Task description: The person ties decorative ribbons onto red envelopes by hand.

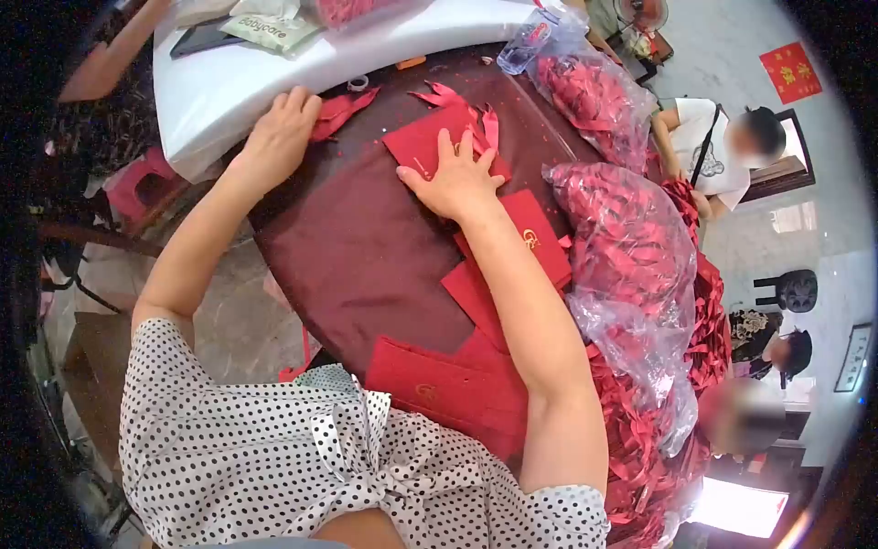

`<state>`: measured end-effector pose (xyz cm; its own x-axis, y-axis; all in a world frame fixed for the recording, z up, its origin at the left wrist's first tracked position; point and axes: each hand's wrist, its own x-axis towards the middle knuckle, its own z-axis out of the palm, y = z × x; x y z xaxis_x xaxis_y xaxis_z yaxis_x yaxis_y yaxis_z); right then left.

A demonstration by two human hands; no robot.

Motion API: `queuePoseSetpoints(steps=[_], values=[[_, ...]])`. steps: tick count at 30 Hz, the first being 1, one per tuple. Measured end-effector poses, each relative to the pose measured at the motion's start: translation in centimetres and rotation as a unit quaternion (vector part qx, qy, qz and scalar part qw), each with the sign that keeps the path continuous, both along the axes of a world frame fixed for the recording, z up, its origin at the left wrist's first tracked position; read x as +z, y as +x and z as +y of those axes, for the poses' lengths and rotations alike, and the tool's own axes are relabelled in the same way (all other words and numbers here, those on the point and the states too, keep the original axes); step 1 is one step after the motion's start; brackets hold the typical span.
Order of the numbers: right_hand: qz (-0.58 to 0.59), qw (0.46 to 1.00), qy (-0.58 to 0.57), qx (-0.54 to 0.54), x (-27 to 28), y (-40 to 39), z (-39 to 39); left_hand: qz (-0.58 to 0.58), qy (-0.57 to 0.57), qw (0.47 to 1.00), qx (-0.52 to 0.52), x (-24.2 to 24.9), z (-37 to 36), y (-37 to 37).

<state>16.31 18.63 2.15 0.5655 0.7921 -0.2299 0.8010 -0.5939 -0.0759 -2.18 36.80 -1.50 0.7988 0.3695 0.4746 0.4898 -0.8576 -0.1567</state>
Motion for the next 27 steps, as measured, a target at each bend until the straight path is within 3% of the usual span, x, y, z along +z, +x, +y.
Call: queuePoseSetpoints(steps=[1,2,4,5,8,10,11,12,15,17,20,22,24,26,27], values=[[0.012,1.0,0.009,-0.008,0.0,0.1,0.0,-0.019,0.004,1.0,-0.007,-0.1,-0.3,0.2],[0.009,1.0,0.009,-0.006,-0.1,0.3,0.2,0.019,-0.069,0.997,0.012,0.0,-0.6,0.6],[-0.005,0.999,0.012,-0.044,-0.5,1.0,0.4,-0.015,-0.063,0.996,-0.059,-0.3,-0.7,1.3],[-0.01,0.998,0.016,-0.062,-0.5,1.5,0.5,0.027,-0.074,0.996,-0.052,-0.3,-0.7,1.3],[-0.018,0.995,0.032,-0.089,-0.5,2.4,-0.1,0.0,-0.103,0.99,-0.1,0.2,-0.7,0.5],[-0.128,0.984,0.123,0.014,-0.3,2.0,-1.4,0.01,-0.076,0.992,-0.104,1.8,-2.5,-1.0],[-0.127,0.984,0.124,0.01,0.2,1.9,-2.0,0.018,-0.052,0.993,-0.105,2.8,-3.3,-1.9],[-0.153,0.971,0.168,0.076,1.2,1.9,-2.7,0.055,-0.067,0.99,-0.107,3.4,-3.7,-2.3],[-0.187,0.925,0.263,0.198,4.3,0.9,-5.8,0.044,-0.176,0.942,-0.281,2.4,-3.1,-2.1],[-0.195,0.903,0.298,0.241,6.6,0.4,-8.7,0.096,-0.169,0.935,-0.298,-0.4,-0.5,-0.8],[-0.175,0.888,0.34,0.254,11.8,-1.5,-14.6,-0.02,-0.177,0.966,-0.19,-4.0,3.7,-0.5],[-0.068,0.941,0.314,0.107,16.2,-6.3,-18.7,-0.086,-0.128,0.962,-0.225,-0.7,0.0,-1.3],[0.009,0.944,0.329,0.016,13.7,-6.2,-24.9,-0.131,-0.081,0.956,-0.248,2.3,-4.3,-2.2],[0.123,0.918,0.369,-0.078,11.4,-8.0,-29.8,-0.119,-0.228,0.932,-0.257,5.3,-10.5,-3.7],[0.103,0.931,0.337,-0.091,10.0,-8.7,-31.9,-0.097,-0.217,0.923,-0.302,5.1,-12.1,-4.3]])
